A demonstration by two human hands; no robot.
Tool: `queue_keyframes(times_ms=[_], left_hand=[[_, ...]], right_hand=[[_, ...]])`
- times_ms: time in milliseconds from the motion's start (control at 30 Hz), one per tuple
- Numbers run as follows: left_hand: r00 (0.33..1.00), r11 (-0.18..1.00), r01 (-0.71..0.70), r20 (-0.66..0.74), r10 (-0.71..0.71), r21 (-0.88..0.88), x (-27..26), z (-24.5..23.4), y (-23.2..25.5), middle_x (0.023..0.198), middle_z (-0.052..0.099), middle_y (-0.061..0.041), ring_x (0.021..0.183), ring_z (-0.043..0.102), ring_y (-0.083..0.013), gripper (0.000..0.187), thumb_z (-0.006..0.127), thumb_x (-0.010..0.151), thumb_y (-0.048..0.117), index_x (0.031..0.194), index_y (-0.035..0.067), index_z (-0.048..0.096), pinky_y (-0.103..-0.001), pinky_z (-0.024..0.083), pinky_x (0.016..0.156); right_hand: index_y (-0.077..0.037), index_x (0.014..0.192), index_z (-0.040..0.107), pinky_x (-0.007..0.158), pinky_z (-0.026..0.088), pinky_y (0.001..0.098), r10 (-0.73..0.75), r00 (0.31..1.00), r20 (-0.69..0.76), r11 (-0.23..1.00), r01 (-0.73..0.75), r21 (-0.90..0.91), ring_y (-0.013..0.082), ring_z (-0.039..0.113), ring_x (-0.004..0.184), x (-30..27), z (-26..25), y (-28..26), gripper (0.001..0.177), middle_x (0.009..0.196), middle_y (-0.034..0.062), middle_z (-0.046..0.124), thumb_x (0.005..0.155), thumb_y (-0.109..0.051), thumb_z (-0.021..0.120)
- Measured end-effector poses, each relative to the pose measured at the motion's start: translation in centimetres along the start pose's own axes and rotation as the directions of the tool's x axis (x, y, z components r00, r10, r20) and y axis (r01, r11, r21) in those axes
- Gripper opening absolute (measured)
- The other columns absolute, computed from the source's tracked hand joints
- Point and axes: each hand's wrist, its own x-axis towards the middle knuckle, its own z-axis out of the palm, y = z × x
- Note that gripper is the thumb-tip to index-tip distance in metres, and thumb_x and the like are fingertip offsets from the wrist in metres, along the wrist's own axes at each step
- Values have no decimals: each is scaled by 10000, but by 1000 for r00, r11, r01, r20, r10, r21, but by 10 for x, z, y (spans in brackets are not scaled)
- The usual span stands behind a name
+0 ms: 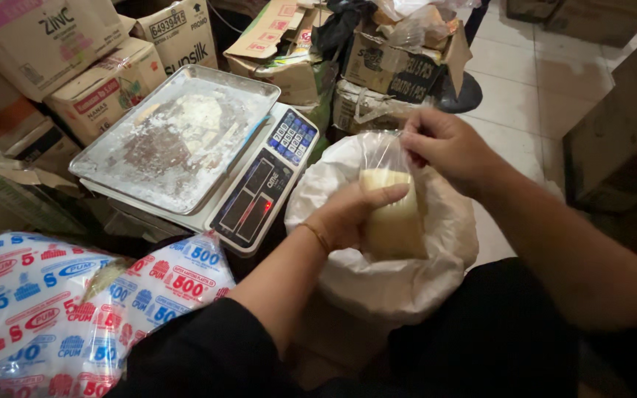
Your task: The person scoops a beige powder from a large sack into small plastic bags using a blue scoop, places each bag on a digital scale to check the weight, and adjusts the contents as needed. The process is repeated multiple times to produce uniformly weighed portions.
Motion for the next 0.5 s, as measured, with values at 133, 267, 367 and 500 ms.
queue_keyframes(times_ms=[133, 267, 367, 500], left_hand=[[999, 981, 29, -29, -35, -192, 8, 3, -27, 1170, 668, -110, 1073, 669, -272, 559, 782, 866, 341, 1313, 79, 571, -462, 584, 908], [992, 944, 72, -80, -103, -321, 13, 2, -45, 1197, 676, -103, 1092, 675, -271, 571, 787, 865, 335, 1331, 83, 575, -463, 565, 968], [985, 927, 117, -76, -154, -357, 12, 1, -48, 1206, 672, -106, 1101, 670, -274, 585, 798, 876, 317, 1349, 63, 565, -456, 559, 987], [965, 943, 134, -177, -194, -305, 11, 3, -46, 1198, 664, -129, 1091, 668, -291, 618, 794, 846, 316, 1347, 53, 546, -483, 565, 962]], right_hand=[[-56, 909, 618, 578, 458, 269, 165, 983, -76, 984, -169, -50, 122, 556, 642, 8, 3, 40, 87, 756, 27, 599, 926, -132, 658], [-55, 896, 627, 542, 430, 258, 273, 961, -44, 962, -273, 18, 96, 526, 626, 7, 8, 74, 94, 751, 8, 592, 906, -136, 674], [-36, 885, 624, 503, 395, 269, 299, 954, -25, 954, -299, -10, 114, 493, 584, 6, 7, 86, 114, 723, 27, 580, 910, -129, 685], [-33, 887, 636, 502, 402, 261, 342, 939, -24, 939, -343, -9, 109, 498, 584, 5, 6, 86, 111, 723, 24, 584, 908, -131, 681]])
